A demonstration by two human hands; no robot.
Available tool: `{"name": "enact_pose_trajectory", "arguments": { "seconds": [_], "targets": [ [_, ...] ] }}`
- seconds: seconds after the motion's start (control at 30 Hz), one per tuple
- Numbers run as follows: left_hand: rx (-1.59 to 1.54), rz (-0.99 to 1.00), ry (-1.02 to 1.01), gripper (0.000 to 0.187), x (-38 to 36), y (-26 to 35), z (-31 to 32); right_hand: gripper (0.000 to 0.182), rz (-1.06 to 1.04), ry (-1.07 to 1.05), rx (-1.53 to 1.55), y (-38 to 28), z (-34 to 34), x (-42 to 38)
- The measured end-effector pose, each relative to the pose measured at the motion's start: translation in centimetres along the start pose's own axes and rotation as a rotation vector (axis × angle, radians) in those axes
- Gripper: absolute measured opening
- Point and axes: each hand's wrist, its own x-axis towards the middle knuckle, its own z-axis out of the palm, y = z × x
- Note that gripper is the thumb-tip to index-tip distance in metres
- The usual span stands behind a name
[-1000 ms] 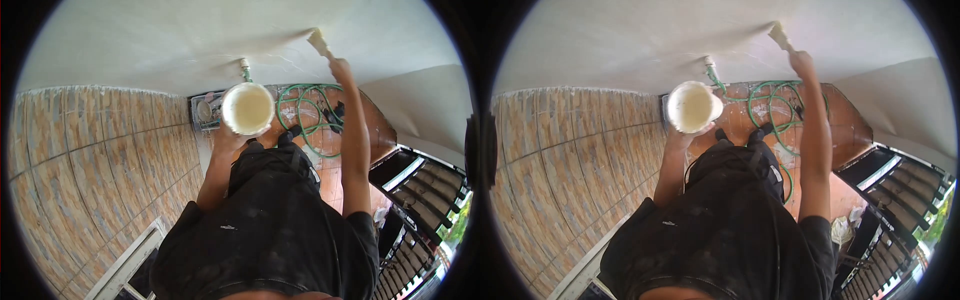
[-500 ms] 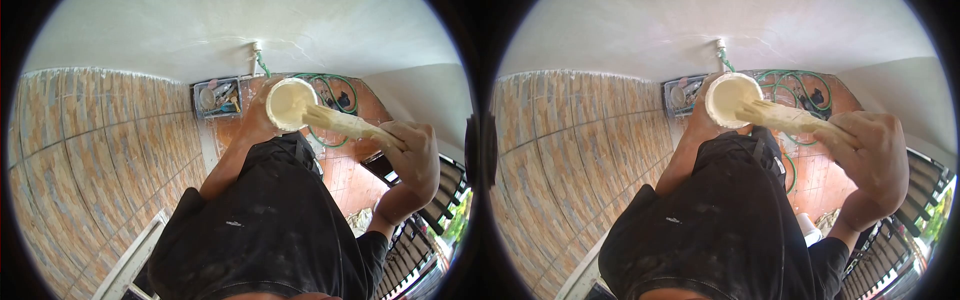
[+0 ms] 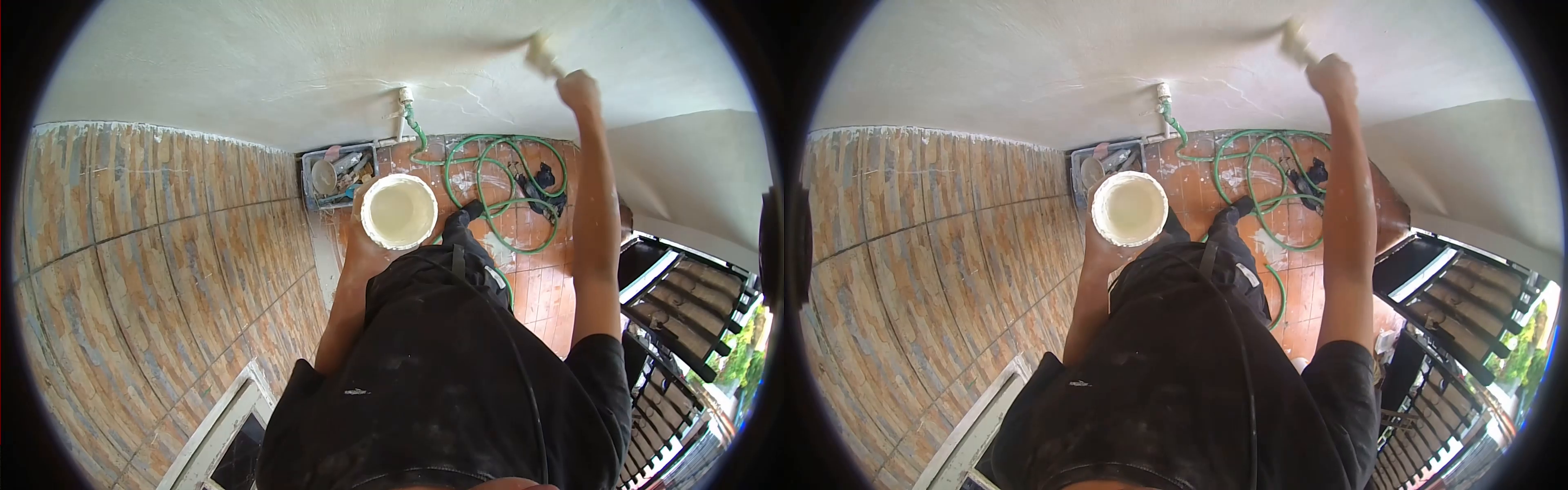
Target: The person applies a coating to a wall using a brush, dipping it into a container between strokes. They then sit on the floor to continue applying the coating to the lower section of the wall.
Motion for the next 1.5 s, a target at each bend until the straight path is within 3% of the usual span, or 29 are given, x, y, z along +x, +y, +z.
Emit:
{"name": "enact_pose_trajectory", "arguments": {
  "seconds": [0.07, 0.1, 0.17, 0.27, 0.43, 0.5, 0.57, 0.63, 0.73, 0.8, 0.93, 0.97, 1.0, 1.13, 1.27, 1.33, 1.37, 1.43, 1.5],
  "targets": [
    [0.008, -0.089, 0.059, 0.084, -0.7, 0.5, -0.1, 0.053, -0.094, -0.120, -0.105, -0.2, 1.8, -2.7],
    [0.008, -0.088, 0.053, 0.084, -0.9, 0.2, -0.5, 0.045, -0.038, -0.202, -0.086, -0.4, 1.6, -3.4],
    [0.033, -0.006, 0.076, 0.082, -1.0, -0.8, -0.6, 0.045, -0.007, -0.132, -0.057, 0.4, 0.1, -2.8],
    [-0.057, -0.137, 0.080, 0.083, -1.0, -0.3, -0.8, 0.050, 0.041, 0.061, 0.153, 0.1, -5.1, -3.8],
    [-0.005, -0.101, 0.080, 0.084, 0.2, -0.7, -0.3, 0.055, -0.011, 0.137, 0.186, -1.5, -9.1, -1.8],
    [-0.163, -0.210, 0.050, 0.086, 0.5, -0.1, 0.5, 0.054, -0.007, 0.104, 0.131, -0.3, -8.9, 0.0],
    [-0.160, -0.151, 0.002, 0.087, 0.9, 0.4, 1.1, 0.054, -0.057, -0.061, -0.011, 1.3, -7.9, 2.8],
    [-0.167, -0.151, -0.058, 0.089, 1.5, 1.2, 1.7, 0.048, -0.134, 0.012, -0.075, 1.4, -3.4, 3.4],
    [-0.170, -0.060, -0.069, 0.090, 1.7, 1.2, 2.2, 0.057, 0.031, -0.041, 0.054, -0.8, -2.1, -0.8],
    [-0.041, 0.043, -0.078, 0.084, 1.6, 1.3, 1.9, 0.049, 0.100, -0.065, 0.068, -0.1, -2.0, -1.7],
    [-0.115, 0.026, 0.021, 0.084, 0.7, -1.8, 1.4, 0.047, 0.066, -0.138, 0.028, 4.0, -2.6, -1.5],
    [-0.270, -0.191, 0.056, 0.084, 0.1, -3.2, 1.1, 0.048, 0.034, -0.130, 0.101, 5.0, -3.0, -1.5],
    [-0.202, -0.160, 0.075, 0.084, -0.2, -2.9, 1.2, 0.050, 0.004, -0.129, 0.174, 5.6, -3.6, -2.2],
    [-0.022, -0.103, 0.124, 0.083, 0.2, -0.5, 2.3, 0.049, 0.005, -0.408, 0.937, 7.9, -6.9, -6.2],
    [-0.138, -0.177, 0.139, 0.083, 1.6, 0.1, 4.0, 0.050, -0.028, -0.416, 0.950, 9.7, -5.6, -6.3],
    [-0.391, -0.221, 0.136, 0.083, 2.8, 1.5, 4.9, 0.051, 0.005, -0.327, 0.810, 8.7, -4.2, -4.7],
    [-0.384, -0.225, 0.128, 0.083, 3.0, 1.3, 5.0, 0.052, 0.007, -0.306, 0.784, 7.9, -3.8, -3.8],
    [-0.081, -0.075, 0.038, 0.083, 3.4, 0.8, 5.0, 0.053, -0.014, -0.276, 0.687, 6.0, -3.1, -1.8],
    [-0.126, -0.098, 0.040, 0.082, 3.3, 1.0, 5.4, 0.054, -0.102, -0.244, 0.582, 4.0, -2.4, 0.3]
  ]
}}
